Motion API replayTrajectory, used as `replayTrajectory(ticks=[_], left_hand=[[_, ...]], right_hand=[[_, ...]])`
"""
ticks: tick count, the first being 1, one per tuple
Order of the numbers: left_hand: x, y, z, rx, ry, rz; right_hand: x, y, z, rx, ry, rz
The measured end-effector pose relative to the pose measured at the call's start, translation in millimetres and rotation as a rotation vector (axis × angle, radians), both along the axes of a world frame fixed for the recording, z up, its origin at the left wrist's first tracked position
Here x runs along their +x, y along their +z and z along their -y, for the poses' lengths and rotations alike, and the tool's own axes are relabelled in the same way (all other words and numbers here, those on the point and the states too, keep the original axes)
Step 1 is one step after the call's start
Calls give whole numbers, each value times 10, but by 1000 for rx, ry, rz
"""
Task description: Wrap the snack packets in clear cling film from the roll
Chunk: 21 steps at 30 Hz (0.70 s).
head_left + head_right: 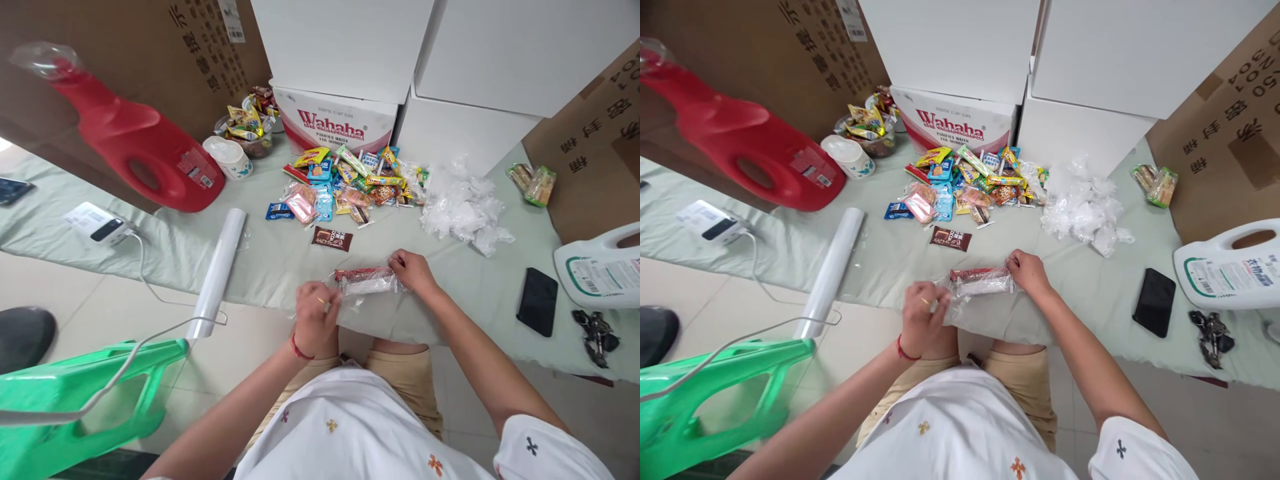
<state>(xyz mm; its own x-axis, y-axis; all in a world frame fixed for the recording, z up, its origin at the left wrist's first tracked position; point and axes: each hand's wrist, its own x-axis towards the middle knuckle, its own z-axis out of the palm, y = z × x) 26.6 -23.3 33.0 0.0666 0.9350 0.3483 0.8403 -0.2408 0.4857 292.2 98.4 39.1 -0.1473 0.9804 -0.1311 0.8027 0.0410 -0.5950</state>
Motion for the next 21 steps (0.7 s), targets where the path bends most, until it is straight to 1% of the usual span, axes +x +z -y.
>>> replayTrajectory(ticks=[1,2,3,5,7,8,9,10,12,13,14,16,17,18,19,21], left_hand=[[-37,22,-104,-71,148,21],[-84,36,-207,-141,265,19],[-137,37,-299,-202,336,-7],[-244,-2,-418,-249,378,-77],[-334,-69,-444,-196,375,-94],[-367,-98,-432,-156,382,-72],[-388,-118,-411,-125,398,-42],[-394,-125,-389,-111,419,-16],[-348,-97,-354,-138,463,-8],[-296,-66,-347,-171,468,-28],[-231,-29,-345,-211,453,-58],[-93,51,-356,-297,397,-114],[-39,88,-366,-338,375,-130],[-6,124,-378,-375,360,-137],[4,158,-391,-409,355,-135],[-31,228,-424,-484,340,-87]], right_hand=[[-1,2,-7,-7,4,-7],[3,5,-13,-13,6,-14],[15,12,-18,-20,6,-23],[81,44,-25,-58,15,-39],[200,115,-20,-100,38,-20],[268,167,-9,-88,38,17],[327,228,11,-41,20,69],[367,292,40,41,-16,125],[346,404,124,246,-59,187],[277,438,178,326,-24,180],[173,451,236,379,58,156],[-92,411,351,406,290,117],[-225,365,402,387,384,123],[-340,309,445,355,442,143],[-428,253,479,318,470,167],[-520,162,525,257,483,196]])
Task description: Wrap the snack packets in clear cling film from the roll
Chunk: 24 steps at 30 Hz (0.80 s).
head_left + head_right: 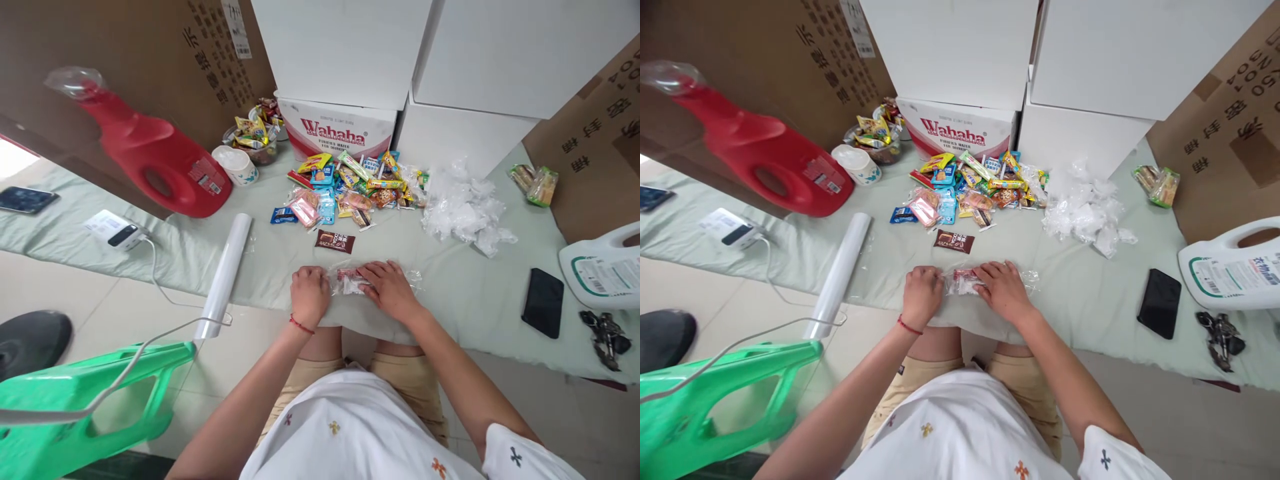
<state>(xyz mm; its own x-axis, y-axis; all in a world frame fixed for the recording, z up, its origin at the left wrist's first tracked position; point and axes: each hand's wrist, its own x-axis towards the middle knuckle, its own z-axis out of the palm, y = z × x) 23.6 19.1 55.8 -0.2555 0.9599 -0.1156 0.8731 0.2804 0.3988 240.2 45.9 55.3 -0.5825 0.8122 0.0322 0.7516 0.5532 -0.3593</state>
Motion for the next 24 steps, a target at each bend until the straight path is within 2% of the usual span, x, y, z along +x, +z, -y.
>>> replayTrajectory(ticks=[3,6,9,12,13,15,17,19,21,24], left_hand=[[-43,107,-67,-80,-31,202],[126,182,-142,-81,-85,332],[439,194,-171,-86,-192,230],[650,169,-139,-103,-268,75],[678,161,-123,-108,-279,44],[691,152,-99,-126,-290,5],[681,149,-89,-146,-288,-29],[676,145,-89,-156,-289,-57],[682,137,-88,-158,-290,-74],[693,116,-78,-158,-294,-79]], right_hand=[[-11,-51,35,-27,-4,8],[-15,-48,43,-34,-16,-7],[31,-62,14,-44,-4,-90],[245,-87,-37,-29,-13,-307],[346,-94,-53,1,-82,-372],[549,-106,-82,54,-312,-411],[724,-115,-115,0,-487,-334],[869,-112,-161,-165,-503,-291],[1004,-93,-221,-278,-523,-363],[1166,-40,-293,-212,-746,-502]])
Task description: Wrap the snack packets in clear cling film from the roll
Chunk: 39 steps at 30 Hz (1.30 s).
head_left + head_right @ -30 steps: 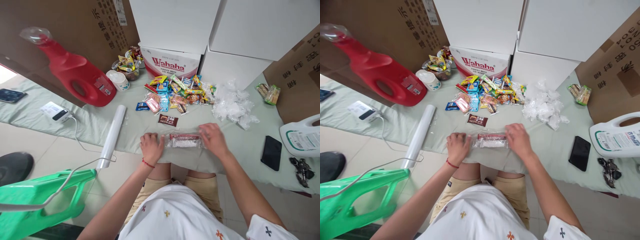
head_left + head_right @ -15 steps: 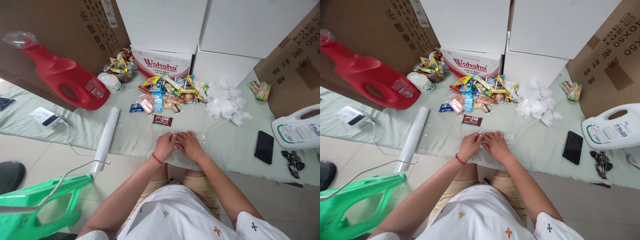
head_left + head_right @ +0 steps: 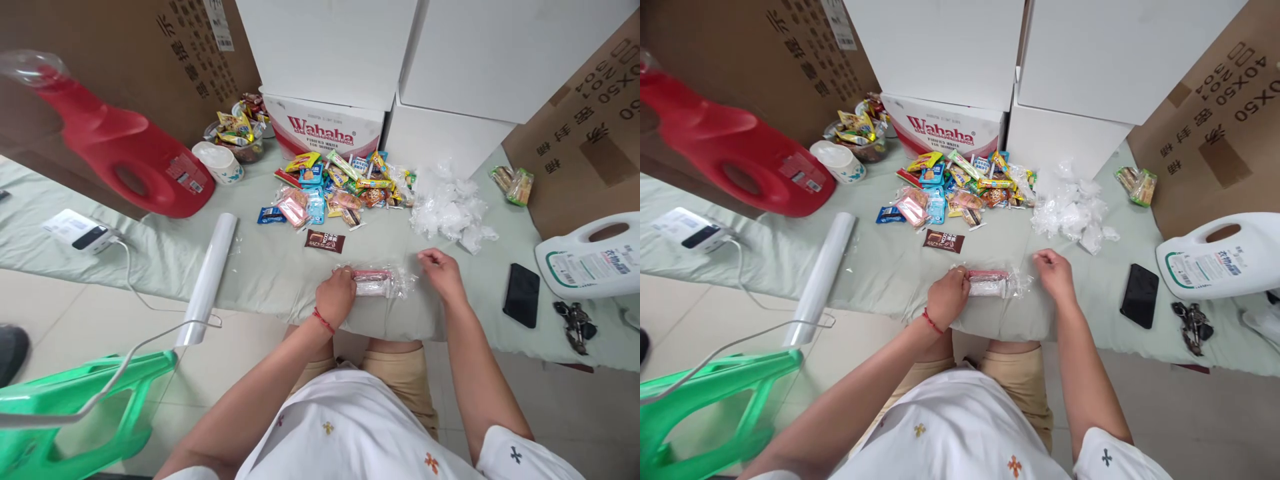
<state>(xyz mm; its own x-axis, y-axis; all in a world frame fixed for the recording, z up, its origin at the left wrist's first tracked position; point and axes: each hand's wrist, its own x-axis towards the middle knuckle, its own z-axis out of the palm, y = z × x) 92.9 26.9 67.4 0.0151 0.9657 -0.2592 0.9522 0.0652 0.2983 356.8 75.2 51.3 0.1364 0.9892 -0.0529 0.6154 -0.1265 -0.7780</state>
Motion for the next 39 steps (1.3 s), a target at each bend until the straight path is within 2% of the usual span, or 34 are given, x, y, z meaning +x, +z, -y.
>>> replayTrajectory(ticks=[2,3,6,8,11,13,15,17,19,21,23,25,28,32,34,36,37,39], left_hand=[[3,-16,9,4,-4,-1],[3,-24,13,7,-5,-4],[-1,-41,19,18,-4,-15],[-6,-48,21,16,-15,-24],[-17,-66,24,21,-58,-32],[-25,-89,26,34,-94,-40],[-29,-118,26,44,-135,-55],[-25,-142,25,46,-174,-67],[-11,-154,27,47,-197,-66],[10,-155,28,53,-218,-58],[31,-154,27,62,-235,-42],[31,-162,17,61,-217,-2],[-67,-189,-15,69,-147,212],[-408,-203,-37,75,-7,836],[-580,-194,-21,165,111,976],[-668,-195,7,331,163,852],[-670,-206,22,397,129,733],[-597,-258,50,430,-73,512]], right_hand=[[21,30,-2,-6,-87,54],[-2,39,15,-37,-63,94],[-151,43,115,-153,144,161],[-239,36,187,-157,228,115],[-292,20,253,-104,131,-41],[-304,0,275,-134,48,-125],[-323,-21,288,-191,56,-159],[-367,-26,296,-179,50,-153],[-463,-5,301,-113,-41,-93],[-647,32,313,-13,-114,55],[-918,58,344,78,-48,255],[-1211,49,401,110,63,423],[-1490,-19,530,131,167,537],[-1490,-115,719,247,287,591],[-1474,-146,773,222,300,619],[-1506,-171,797,171,292,633],[-1532,-182,806,150,284,634],[-1559,-196,834,133,269,620]])
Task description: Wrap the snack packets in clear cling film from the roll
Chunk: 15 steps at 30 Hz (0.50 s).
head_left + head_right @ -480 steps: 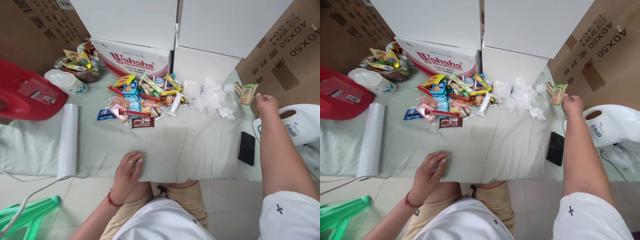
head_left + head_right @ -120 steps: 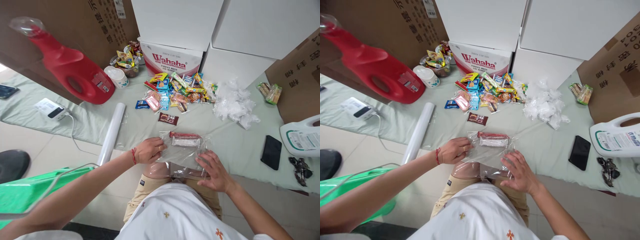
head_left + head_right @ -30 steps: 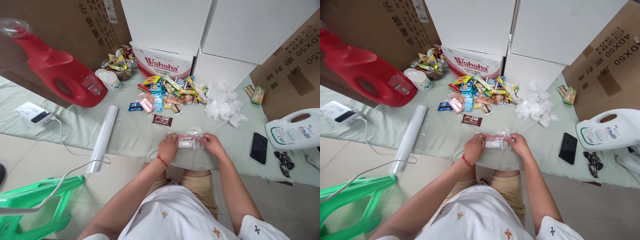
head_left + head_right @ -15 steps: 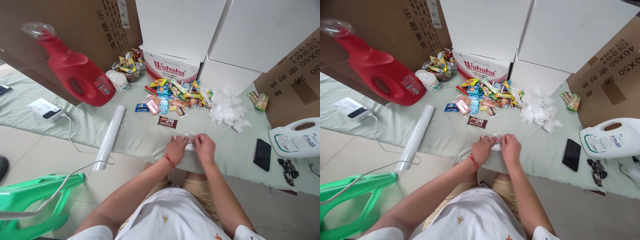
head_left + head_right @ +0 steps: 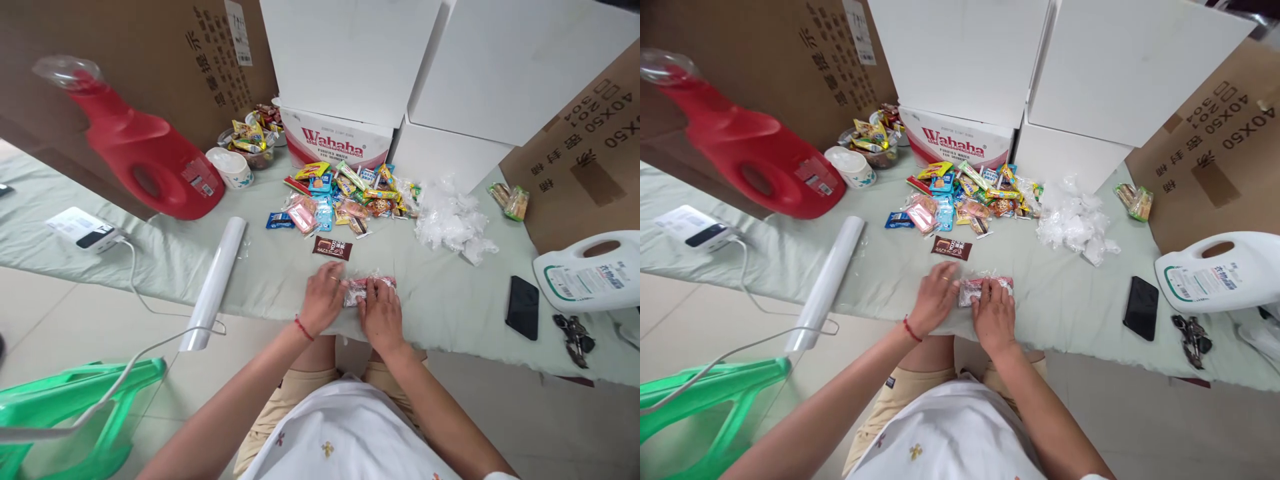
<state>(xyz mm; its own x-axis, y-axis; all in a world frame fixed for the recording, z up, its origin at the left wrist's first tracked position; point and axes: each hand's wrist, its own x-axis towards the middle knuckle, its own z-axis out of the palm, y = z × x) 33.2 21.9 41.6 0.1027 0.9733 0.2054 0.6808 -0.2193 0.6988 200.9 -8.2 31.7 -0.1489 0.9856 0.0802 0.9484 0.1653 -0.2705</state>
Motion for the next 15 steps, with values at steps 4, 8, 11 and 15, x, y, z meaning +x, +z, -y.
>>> replayTrajectory(ticks=[4,8,11,15], left_hand=[[222,-149,28,4,-302,-273],[272,-187,34,-5,-303,-353],[261,-137,21,-24,-303,-361],[203,-60,-104,-172,-358,-288]], right_hand=[[262,85,66,-10,180,-206],[752,259,-98,54,271,-432],[864,225,-345,105,334,-279],[726,52,-552,12,577,-30]])
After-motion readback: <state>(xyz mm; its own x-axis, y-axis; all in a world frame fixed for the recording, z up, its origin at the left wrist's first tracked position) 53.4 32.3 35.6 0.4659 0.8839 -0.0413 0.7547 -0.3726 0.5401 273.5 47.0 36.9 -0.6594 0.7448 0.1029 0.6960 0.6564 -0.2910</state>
